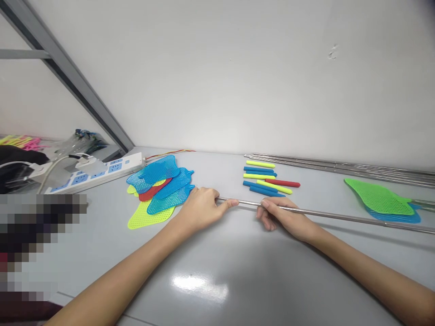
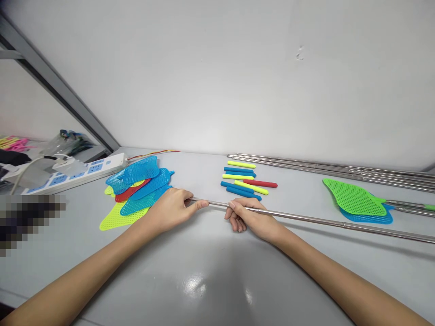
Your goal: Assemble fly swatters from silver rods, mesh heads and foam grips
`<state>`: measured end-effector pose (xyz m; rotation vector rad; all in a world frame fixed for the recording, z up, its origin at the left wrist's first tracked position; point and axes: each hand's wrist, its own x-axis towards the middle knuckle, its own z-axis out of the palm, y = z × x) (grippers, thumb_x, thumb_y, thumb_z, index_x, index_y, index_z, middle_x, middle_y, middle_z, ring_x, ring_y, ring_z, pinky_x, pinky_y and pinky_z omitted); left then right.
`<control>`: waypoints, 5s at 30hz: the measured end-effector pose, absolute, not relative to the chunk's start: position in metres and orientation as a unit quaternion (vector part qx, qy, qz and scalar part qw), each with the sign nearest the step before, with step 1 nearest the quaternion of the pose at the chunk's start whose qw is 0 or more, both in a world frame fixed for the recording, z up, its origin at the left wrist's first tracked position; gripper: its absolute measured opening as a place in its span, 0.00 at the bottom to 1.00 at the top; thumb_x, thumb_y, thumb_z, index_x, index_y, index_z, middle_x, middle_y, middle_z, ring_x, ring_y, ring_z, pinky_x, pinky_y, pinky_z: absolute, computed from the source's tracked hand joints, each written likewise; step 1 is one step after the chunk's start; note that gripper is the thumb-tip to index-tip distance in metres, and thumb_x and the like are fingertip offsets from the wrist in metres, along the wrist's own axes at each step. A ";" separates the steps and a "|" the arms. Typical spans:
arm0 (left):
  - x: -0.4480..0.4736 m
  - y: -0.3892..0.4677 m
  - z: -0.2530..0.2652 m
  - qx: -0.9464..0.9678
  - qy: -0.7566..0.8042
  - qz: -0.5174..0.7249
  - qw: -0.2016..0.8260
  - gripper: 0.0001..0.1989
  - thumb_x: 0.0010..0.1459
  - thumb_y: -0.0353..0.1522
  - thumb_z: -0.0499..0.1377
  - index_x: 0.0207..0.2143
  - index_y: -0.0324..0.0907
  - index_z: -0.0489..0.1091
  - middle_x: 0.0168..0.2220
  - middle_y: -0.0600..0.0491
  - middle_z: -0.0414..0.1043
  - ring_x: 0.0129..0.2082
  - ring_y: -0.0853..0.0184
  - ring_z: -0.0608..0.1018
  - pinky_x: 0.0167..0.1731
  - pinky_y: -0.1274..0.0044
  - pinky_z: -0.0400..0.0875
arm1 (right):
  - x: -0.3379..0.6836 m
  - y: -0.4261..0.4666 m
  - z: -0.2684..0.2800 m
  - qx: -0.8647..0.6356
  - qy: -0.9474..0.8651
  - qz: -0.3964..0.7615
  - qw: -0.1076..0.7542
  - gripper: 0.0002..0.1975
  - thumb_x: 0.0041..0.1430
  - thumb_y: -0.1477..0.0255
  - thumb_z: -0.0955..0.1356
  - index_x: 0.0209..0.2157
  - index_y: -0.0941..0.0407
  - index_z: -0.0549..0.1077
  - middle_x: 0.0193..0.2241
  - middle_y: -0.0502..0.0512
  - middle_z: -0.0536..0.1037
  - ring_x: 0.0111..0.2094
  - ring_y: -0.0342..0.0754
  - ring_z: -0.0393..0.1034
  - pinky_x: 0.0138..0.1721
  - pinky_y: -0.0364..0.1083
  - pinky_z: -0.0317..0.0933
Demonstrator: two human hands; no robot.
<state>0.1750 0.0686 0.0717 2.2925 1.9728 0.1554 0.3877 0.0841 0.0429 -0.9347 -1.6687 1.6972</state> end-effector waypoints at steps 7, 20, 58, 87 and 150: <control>0.178 0.067 0.072 0.755 0.652 0.050 0.049 0.30 0.53 0.54 0.41 0.13 0.40 0.59 0.13 0.52 0.60 0.15 0.68 0.62 0.19 0.76 0.44 | 0.389 0.083 0.042 -0.348 -0.628 0.632 0.293 0.18 0.58 0.62 0.60 0.23 0.59 0.70 0.14 0.48 0.67 0.17 0.40 0.60 0.21 0.41 0.56; 0.177 0.067 0.066 0.767 0.637 0.041 0.064 0.31 0.56 0.51 0.39 0.18 0.39 0.67 0.17 0.49 0.66 0.18 0.66 0.68 0.20 0.76 0.47 | 0.388 0.084 0.043 -0.351 -0.628 0.631 0.289 0.18 0.58 0.62 0.60 0.23 0.59 0.70 0.14 0.48 0.67 0.17 0.40 0.60 0.21 0.41 0.55; 0.187 0.059 0.067 0.772 0.630 0.050 0.066 0.24 0.61 0.42 0.41 0.22 0.39 0.67 0.24 0.48 0.72 0.24 0.63 0.72 0.24 0.75 0.54 | 0.387 0.087 0.042 -0.360 -0.619 0.633 0.295 0.19 0.57 0.61 0.61 0.21 0.59 0.70 0.12 0.48 0.66 0.16 0.40 0.59 0.19 0.41 0.54; 0.191 0.054 0.064 0.771 0.630 0.065 0.067 0.25 0.60 0.45 0.39 0.23 0.39 0.64 0.25 0.49 0.71 0.28 0.60 0.72 0.32 0.70 0.57 | 0.387 0.084 0.040 -0.350 -0.603 0.643 0.316 0.20 0.57 0.61 0.61 0.20 0.60 0.71 0.12 0.49 0.67 0.16 0.41 0.59 0.20 0.42 0.55; 0.187 0.060 0.062 0.815 0.552 0.167 0.045 0.14 0.58 0.38 0.49 0.22 0.41 0.59 0.23 0.55 0.66 0.28 0.65 0.66 0.33 0.73 0.54 | 0.389 0.076 0.043 -0.325 -0.743 0.549 0.203 0.14 0.62 0.66 0.57 0.29 0.57 0.67 0.21 0.48 0.69 0.24 0.40 0.64 0.27 0.39 0.59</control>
